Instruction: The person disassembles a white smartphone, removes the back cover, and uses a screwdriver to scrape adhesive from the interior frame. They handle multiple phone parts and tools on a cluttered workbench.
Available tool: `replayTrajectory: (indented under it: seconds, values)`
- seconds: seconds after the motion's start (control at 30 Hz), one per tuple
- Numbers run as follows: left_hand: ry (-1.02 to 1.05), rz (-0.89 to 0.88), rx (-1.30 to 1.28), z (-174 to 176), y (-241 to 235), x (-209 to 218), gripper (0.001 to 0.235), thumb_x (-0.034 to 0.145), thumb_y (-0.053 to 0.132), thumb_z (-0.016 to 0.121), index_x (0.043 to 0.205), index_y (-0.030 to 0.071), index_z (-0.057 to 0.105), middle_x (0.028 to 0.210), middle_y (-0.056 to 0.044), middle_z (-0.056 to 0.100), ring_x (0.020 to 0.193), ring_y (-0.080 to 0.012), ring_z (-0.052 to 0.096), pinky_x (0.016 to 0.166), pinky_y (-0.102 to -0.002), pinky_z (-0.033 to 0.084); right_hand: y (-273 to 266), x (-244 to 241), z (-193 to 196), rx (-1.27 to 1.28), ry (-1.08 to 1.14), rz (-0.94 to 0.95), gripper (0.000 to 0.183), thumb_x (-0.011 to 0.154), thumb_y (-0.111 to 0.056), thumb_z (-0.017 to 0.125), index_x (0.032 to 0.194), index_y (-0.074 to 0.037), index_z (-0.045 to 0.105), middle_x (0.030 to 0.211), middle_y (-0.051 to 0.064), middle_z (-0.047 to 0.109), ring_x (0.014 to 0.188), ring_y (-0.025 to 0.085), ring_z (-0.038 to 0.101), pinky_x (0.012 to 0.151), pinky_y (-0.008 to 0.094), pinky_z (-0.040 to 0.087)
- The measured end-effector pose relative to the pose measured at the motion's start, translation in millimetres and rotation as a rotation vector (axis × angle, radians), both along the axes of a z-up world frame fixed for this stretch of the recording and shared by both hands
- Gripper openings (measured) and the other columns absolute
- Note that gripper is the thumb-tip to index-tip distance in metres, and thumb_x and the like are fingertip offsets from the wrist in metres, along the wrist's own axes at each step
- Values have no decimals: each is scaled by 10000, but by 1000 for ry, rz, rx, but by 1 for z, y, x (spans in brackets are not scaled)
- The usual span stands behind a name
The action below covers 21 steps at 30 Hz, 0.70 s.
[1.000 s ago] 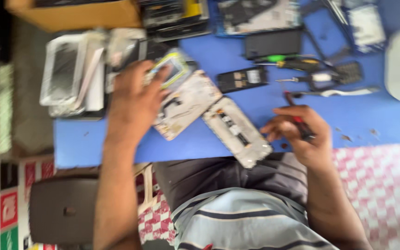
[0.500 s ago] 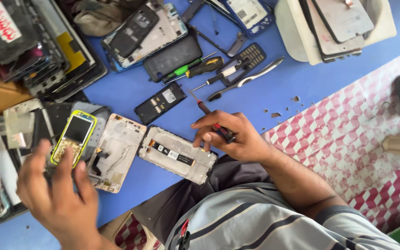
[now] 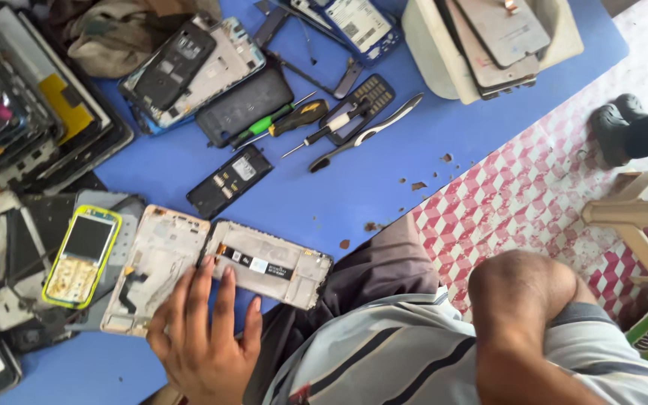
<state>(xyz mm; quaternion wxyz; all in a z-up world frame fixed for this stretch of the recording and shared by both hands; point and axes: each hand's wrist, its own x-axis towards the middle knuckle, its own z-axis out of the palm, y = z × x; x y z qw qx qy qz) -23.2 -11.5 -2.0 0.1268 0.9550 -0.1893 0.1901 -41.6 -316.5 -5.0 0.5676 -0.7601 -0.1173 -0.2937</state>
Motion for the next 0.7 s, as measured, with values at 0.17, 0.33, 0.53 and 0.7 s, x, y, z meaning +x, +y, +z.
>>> replayTrajectory:
  seconds: [0.17, 0.33, 0.53, 0.7]
  values:
    - [112, 97, -50, 6, 2, -4, 453, 1004, 382, 612, 1362, 109, 655, 1451, -45, 616, 1383, -310, 526, 1116, -498, 349, 10, -9, 0, 55, 16, 27, 206, 1109, -130, 496, 1268, -7, 542, 1113, 154, 713, 835, 174, 722, 747, 312, 609]
    - [237, 160, -32, 13, 4, -5, 477, 991, 299, 644, 1457, 200, 613, 1582, -25, 516, 1446, -279, 466, 1109, -515, 328, 22, -22, -10, 99, 46, 48, 225, 1108, -156, 489, 1266, -4, 540, 1095, 152, 708, 825, 175, 717, 736, 309, 603]
    - [168, 187, 35, 27, 24, 9, 605, 926, 350, 763, 1490, 270, 562, 1658, -118, 349, 1514, -380, 302, 1141, -671, 222, 32, -25, -18, 145, 71, 83, 251, 1106, -188, 481, 1263, 0, 538, 1073, 150, 703, 813, 177, 710, 722, 306, 596]
    - [124, 172, 76, 30, 48, 32, 741, 909, 437, 797, 1568, 266, 504, 1690, -170, 259, 1551, -451, 209, 1159, -750, 163, 32, -28, -23, 199, 83, 107, 274, 1105, -214, 475, 1261, 3, 536, 1055, 148, 698, 804, 178, 705, 710, 303, 589]
